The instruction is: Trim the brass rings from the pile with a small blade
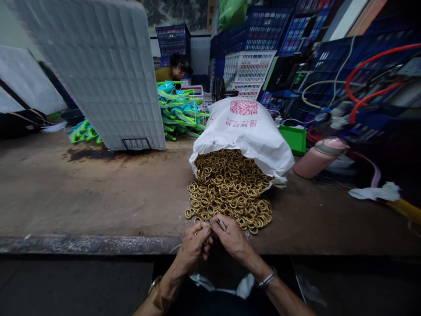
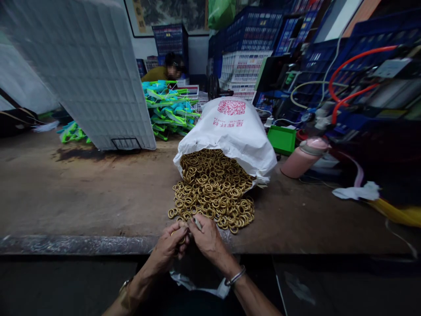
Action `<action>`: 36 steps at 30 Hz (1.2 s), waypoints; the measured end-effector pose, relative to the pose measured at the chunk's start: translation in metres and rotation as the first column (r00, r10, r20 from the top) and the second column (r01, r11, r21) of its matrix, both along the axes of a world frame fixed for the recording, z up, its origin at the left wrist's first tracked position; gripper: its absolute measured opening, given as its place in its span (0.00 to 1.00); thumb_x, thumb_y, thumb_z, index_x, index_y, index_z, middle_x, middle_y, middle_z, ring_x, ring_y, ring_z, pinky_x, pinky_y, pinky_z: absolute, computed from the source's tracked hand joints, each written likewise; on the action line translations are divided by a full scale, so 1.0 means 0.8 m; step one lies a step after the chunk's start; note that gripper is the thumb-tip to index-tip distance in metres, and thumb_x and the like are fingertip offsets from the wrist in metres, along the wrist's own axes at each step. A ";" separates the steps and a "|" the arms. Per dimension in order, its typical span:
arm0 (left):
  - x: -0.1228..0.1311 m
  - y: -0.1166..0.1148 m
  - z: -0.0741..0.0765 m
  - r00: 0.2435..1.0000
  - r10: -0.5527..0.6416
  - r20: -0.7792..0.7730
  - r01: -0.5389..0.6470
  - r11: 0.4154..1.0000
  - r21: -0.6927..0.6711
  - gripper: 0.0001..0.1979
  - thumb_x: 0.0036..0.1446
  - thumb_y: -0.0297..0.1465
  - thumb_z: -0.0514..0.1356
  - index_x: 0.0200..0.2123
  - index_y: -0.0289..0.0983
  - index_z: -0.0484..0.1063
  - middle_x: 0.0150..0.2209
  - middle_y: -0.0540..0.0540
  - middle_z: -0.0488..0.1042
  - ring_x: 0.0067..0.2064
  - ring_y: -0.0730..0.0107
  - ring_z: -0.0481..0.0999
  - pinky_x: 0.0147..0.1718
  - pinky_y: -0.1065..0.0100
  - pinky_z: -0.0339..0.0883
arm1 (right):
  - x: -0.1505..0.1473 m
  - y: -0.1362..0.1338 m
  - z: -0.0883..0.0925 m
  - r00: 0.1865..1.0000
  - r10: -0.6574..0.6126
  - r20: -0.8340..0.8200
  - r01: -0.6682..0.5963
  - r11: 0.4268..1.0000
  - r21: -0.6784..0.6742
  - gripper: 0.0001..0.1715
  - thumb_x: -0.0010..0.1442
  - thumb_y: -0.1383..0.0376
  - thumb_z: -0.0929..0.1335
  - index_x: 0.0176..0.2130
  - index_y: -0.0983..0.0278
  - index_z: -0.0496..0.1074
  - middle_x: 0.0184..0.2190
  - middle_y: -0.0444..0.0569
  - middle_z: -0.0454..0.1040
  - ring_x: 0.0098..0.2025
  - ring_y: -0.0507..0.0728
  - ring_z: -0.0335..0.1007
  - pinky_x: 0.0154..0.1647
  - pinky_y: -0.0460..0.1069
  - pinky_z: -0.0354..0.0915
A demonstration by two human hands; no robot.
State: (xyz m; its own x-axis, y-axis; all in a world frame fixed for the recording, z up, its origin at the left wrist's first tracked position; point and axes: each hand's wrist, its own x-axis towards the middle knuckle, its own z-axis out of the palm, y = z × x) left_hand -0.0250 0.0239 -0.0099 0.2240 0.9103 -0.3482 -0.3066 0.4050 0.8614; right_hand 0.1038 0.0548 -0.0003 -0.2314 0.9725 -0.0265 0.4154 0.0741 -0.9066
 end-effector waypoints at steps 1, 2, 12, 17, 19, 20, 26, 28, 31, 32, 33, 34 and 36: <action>0.000 0.000 0.000 1.000 0.004 0.005 -0.005 1.000 0.006 0.15 0.50 0.42 0.57 0.25 0.36 0.61 0.19 0.55 0.62 0.15 0.84 0.56 0.11 0.80 0.51 | 0.000 0.000 0.001 1.000 0.003 -0.007 -0.003 1.000 -0.007 0.17 0.55 0.57 0.58 0.20 0.63 0.56 0.18 0.38 0.54 0.22 0.48 0.49 0.23 0.44 0.50; 0.001 0.000 0.001 1.000 0.007 0.014 -0.007 1.000 0.013 0.15 0.50 0.42 0.57 0.24 0.36 0.61 0.19 0.55 0.62 0.15 0.84 0.56 0.11 0.80 0.51 | 0.000 0.000 0.001 1.000 0.006 -0.024 -0.007 1.000 -0.023 0.17 0.55 0.57 0.58 0.20 0.63 0.56 0.18 0.38 0.54 0.22 0.48 0.50 0.23 0.44 0.50; 0.002 0.002 -0.002 0.987 0.029 0.155 -0.028 1.000 -0.010 0.13 0.50 0.40 0.58 0.27 0.36 0.62 0.21 0.55 0.62 0.15 0.85 0.55 0.11 0.80 0.50 | 0.002 0.002 -0.004 1.000 -0.017 -0.015 0.016 1.000 -0.019 0.15 0.57 0.58 0.57 0.25 0.64 0.62 0.20 0.41 0.61 0.23 0.49 0.56 0.25 0.44 0.54; 0.004 0.003 0.005 0.992 0.077 0.104 -0.075 0.997 -0.024 0.15 0.49 0.42 0.58 0.27 0.36 0.61 0.20 0.56 0.62 0.15 0.85 0.55 0.12 0.80 0.49 | 0.006 -0.006 -0.012 0.951 0.013 0.308 -0.062 0.987 0.149 0.08 0.52 0.70 0.57 0.27 0.62 0.63 0.20 0.42 0.64 0.23 0.50 0.57 0.25 0.44 0.50; 0.005 0.003 0.006 0.994 0.086 0.062 -0.087 0.996 0.009 0.16 0.49 0.42 0.58 0.25 0.36 0.60 0.19 0.56 0.61 0.15 0.85 0.55 0.13 0.80 0.50 | 0.005 -0.010 -0.014 0.926 0.040 0.374 -0.106 0.982 0.159 0.10 0.49 0.74 0.57 0.27 0.62 0.63 0.20 0.42 0.65 0.23 0.50 0.58 0.25 0.44 0.49; 0.005 0.003 0.005 0.995 0.089 0.043 -0.091 0.995 0.033 0.16 0.49 0.43 0.58 0.25 0.36 0.59 0.18 0.56 0.61 0.15 0.85 0.56 0.13 0.79 0.51 | 0.004 -0.011 -0.014 0.917 0.046 0.396 -0.119 0.980 0.162 0.10 0.48 0.74 0.57 0.27 0.62 0.63 0.20 0.42 0.66 0.23 0.50 0.59 0.25 0.44 0.49; 0.001 -0.001 0.006 0.996 0.084 -0.032 -0.081 0.993 0.091 0.16 0.50 0.43 0.57 0.23 0.36 0.60 0.14 0.57 0.57 0.14 0.83 0.55 0.13 0.79 0.51 | 0.004 -0.011 -0.014 0.859 0.041 0.511 -0.147 0.975 0.168 0.14 0.45 0.76 0.57 0.31 0.63 0.63 0.22 0.43 0.67 0.24 0.51 0.61 0.25 0.45 0.46; -0.001 -0.009 0.012 0.997 0.055 -0.052 -0.050 0.994 0.093 0.17 0.50 0.43 0.57 0.22 0.36 0.61 0.14 0.57 0.58 0.13 0.84 0.55 0.12 0.78 0.51 | 0.007 -0.009 -0.014 0.814 0.028 0.580 -0.144 0.977 0.156 0.14 0.44 0.76 0.58 0.32 0.63 0.63 0.22 0.44 0.68 0.24 0.51 0.61 0.24 0.45 0.45; -0.001 -0.027 0.022 0.996 -0.087 -0.017 0.088 0.993 0.082 0.15 0.51 0.42 0.56 0.25 0.35 0.64 0.17 0.54 0.64 0.14 0.84 0.57 0.12 0.79 0.52 | 0.011 -0.008 -0.013 0.746 -0.019 0.665 -0.098 0.986 0.138 0.14 0.44 0.76 0.58 0.32 0.64 0.63 0.22 0.45 0.69 0.23 0.51 0.61 0.24 0.46 0.43; 0.000 -0.033 0.023 0.988 -0.150 0.025 0.148 0.987 0.061 0.15 0.51 0.42 0.56 0.26 0.35 0.64 0.18 0.53 0.65 0.13 0.84 0.57 0.12 0.79 0.52 | 0.011 -0.009 -0.012 0.743 -0.031 0.668 -0.087 0.986 0.143 0.15 0.44 0.77 0.58 0.32 0.64 0.63 0.22 0.45 0.69 0.23 0.51 0.61 0.24 0.46 0.44; 0.003 -0.038 0.022 0.978 -0.198 0.069 0.196 0.980 0.031 0.14 0.51 0.41 0.57 0.26 0.35 0.65 0.18 0.53 0.66 0.13 0.84 0.57 0.11 0.79 0.51 | 0.011 -0.011 -0.011 0.750 -0.047 0.659 -0.076 0.985 0.157 0.16 0.44 0.77 0.58 0.32 0.64 0.64 0.22 0.45 0.70 0.23 0.51 0.61 0.24 0.45 0.44; 0.005 -0.042 0.019 0.965 -0.235 0.112 0.238 0.971 -0.013 0.14 0.50 0.41 0.57 0.27 0.35 0.65 0.18 0.52 0.66 0.13 0.84 0.56 0.10 0.79 0.51 | 0.012 -0.012 -0.011 0.765 -0.060 0.641 -0.069 0.982 0.174 0.16 0.43 0.78 0.57 0.32 0.63 0.64 0.22 0.45 0.70 0.23 0.51 0.62 0.24 0.45 0.45; 0.011 -0.047 0.007 0.947 -0.269 0.176 0.292 0.948 -0.125 0.13 0.48 0.39 0.58 0.26 0.34 0.65 0.17 0.52 0.65 0.12 0.84 0.56 0.09 0.80 0.49 | 0.017 -0.017 -0.012 0.799 -0.087 0.595 -0.053 0.976 0.213 0.18 0.42 0.79 0.57 0.31 0.63 0.64 0.22 0.44 0.70 0.24 0.51 0.63 0.25 0.44 0.47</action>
